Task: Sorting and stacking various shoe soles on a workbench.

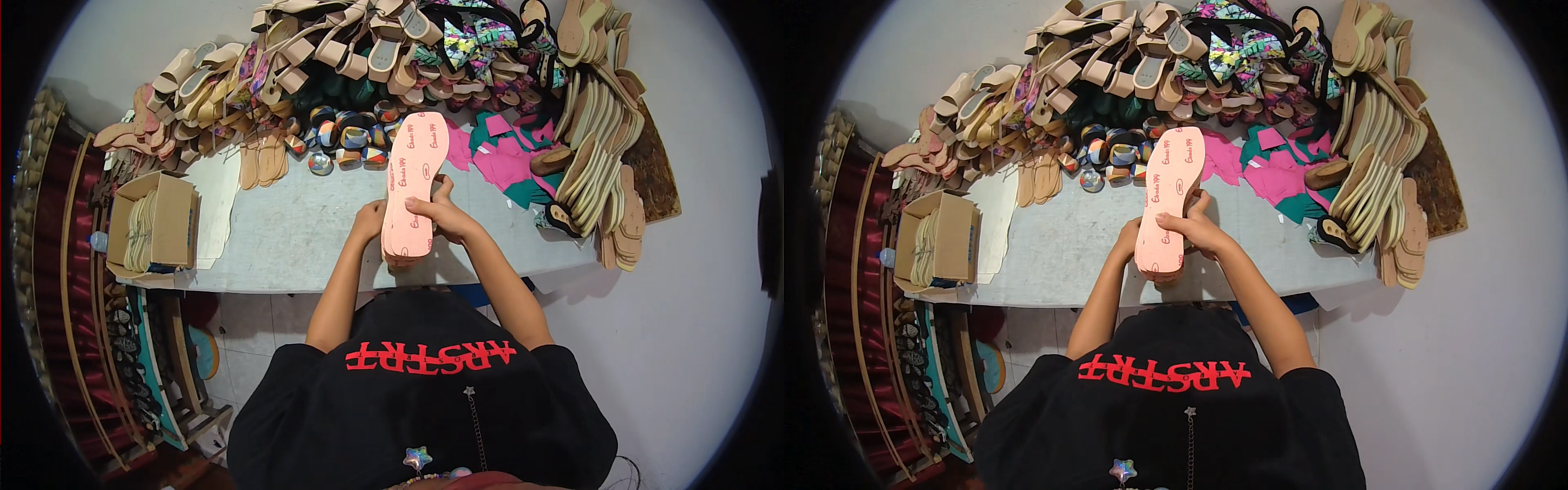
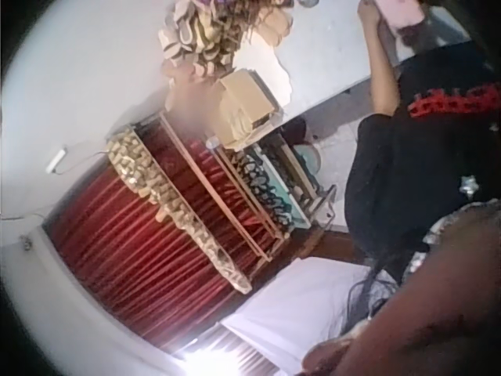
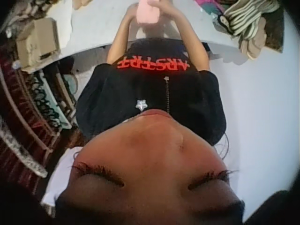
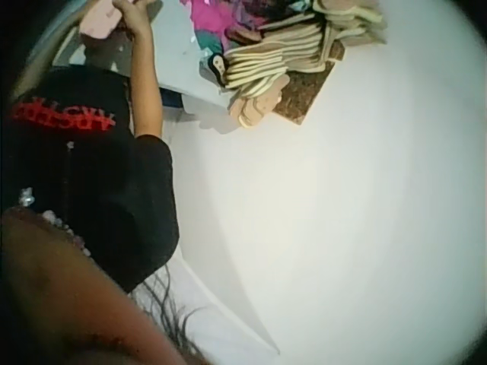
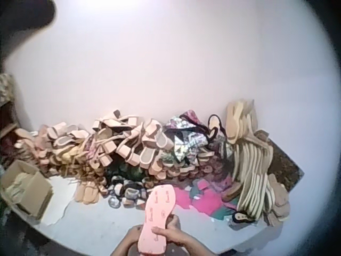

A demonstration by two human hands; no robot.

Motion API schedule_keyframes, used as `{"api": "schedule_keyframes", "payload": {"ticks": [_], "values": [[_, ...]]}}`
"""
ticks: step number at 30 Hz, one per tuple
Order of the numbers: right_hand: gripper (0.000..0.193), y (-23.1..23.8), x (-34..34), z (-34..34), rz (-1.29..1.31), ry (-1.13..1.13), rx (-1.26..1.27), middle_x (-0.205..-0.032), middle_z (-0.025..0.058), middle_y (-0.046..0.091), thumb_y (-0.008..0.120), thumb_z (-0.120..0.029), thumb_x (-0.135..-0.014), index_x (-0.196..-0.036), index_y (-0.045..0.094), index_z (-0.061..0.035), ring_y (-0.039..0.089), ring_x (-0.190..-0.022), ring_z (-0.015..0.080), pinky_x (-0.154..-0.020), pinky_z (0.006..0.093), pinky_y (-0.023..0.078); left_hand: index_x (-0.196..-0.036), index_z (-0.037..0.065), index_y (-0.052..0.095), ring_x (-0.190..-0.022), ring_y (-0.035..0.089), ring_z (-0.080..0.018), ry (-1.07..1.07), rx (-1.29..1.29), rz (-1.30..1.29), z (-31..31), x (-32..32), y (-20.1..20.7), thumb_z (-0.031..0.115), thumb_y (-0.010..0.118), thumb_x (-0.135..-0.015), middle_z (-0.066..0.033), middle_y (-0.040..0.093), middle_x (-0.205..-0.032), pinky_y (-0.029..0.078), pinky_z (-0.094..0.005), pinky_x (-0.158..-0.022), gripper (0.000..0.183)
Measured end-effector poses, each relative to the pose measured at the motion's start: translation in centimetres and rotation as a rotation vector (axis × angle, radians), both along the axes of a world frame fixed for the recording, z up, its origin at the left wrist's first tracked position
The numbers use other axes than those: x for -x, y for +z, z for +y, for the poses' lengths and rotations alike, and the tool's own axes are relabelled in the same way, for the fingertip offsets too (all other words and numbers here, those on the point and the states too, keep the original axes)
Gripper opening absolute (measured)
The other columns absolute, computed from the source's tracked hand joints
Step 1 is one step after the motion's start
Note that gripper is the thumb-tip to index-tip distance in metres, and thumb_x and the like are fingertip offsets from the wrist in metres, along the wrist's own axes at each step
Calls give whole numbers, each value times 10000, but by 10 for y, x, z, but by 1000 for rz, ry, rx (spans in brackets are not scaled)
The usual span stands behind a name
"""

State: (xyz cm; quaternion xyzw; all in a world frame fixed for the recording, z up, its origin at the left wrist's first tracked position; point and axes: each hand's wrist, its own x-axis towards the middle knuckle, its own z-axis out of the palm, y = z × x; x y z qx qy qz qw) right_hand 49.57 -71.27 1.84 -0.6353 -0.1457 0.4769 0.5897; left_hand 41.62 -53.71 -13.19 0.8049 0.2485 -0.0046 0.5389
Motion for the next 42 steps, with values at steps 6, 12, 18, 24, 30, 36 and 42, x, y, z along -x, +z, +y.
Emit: {"api": "schedule_keyframes", "payload": {"ticks": [6,12,18,24,30,36,42], "values": [[1090,-19,-9,6,-124,28,54,-1249,229,228,699,-416,-703,-1278,-163,-75,465,-1097,346,-719,478,518,-1340,78,304,-1001,566,-310,112,1026,-159,-13,-19,57,666,233,-827,-182,487,-1219,492,-464,-789,784],[1060,-7,1,10,-130,-4,79,-1267,202,227,665,-462,-721,-1285,-139,-63,439,-1130,326,-788,489,484,-1372,123,238,-1152,453,-335,-192,1184,-291,-32,-23,84,718,93,-793,-158,383,-1318,452,-470,-902,843],[1040,-15,6,-6,11,-150,-62,-1271,240,294,604,-514,-754,-1318,-149,-72,437,-1141,315,-871,456,417,-1343,68,301,-1116,493,-247,-18,962,-231,-45,-11,78,625,185,-866,-145,449,-1269,431,-345,-917,742],[1041,-38,3,-3,-77,-132,-159,-1344,240,217,535,-579,-773,-1345,-162,-57,346,-1222,308,-993,374,314,-1384,75,216,-1212,394,-216,2,848,-233,-41,2,19,563,176,-906,-134,378,-1336,343,-316,-983,684],[1009,-50,24,14,-87,-294,-327,-1369,233,178,480,-632,-776,-1355,-172,-125,345,-1222,306,-997,373,316,-1350,80,282,-1153,458,-219,194,1138,-446,-55,7,-3,502,150,-930,-106,435,-1286,396,-360,-959,610],[1013,-49,20,15,-64,-243,-375,-1370,227,165,486,-632,-769,-1359,-174,-138,331,-1233,295,-962,366,370,-1397,112,113,-1218,385,-242,190,1326,-487,-60,10,1,532,134,-911,-130,305,-1372,375,-372,-985,643],[1072,-61,25,21,-256,-192,-319,-1424,212,1,488,-630,-757,-1360,-145,-8,68,-1329,315,-1067,366,128,-1294,27,345,-1067,486,-161,412,1178,-350,-84,19,73,217,442,-923,-83,467,-1213,440,-282,-876,428]]}}
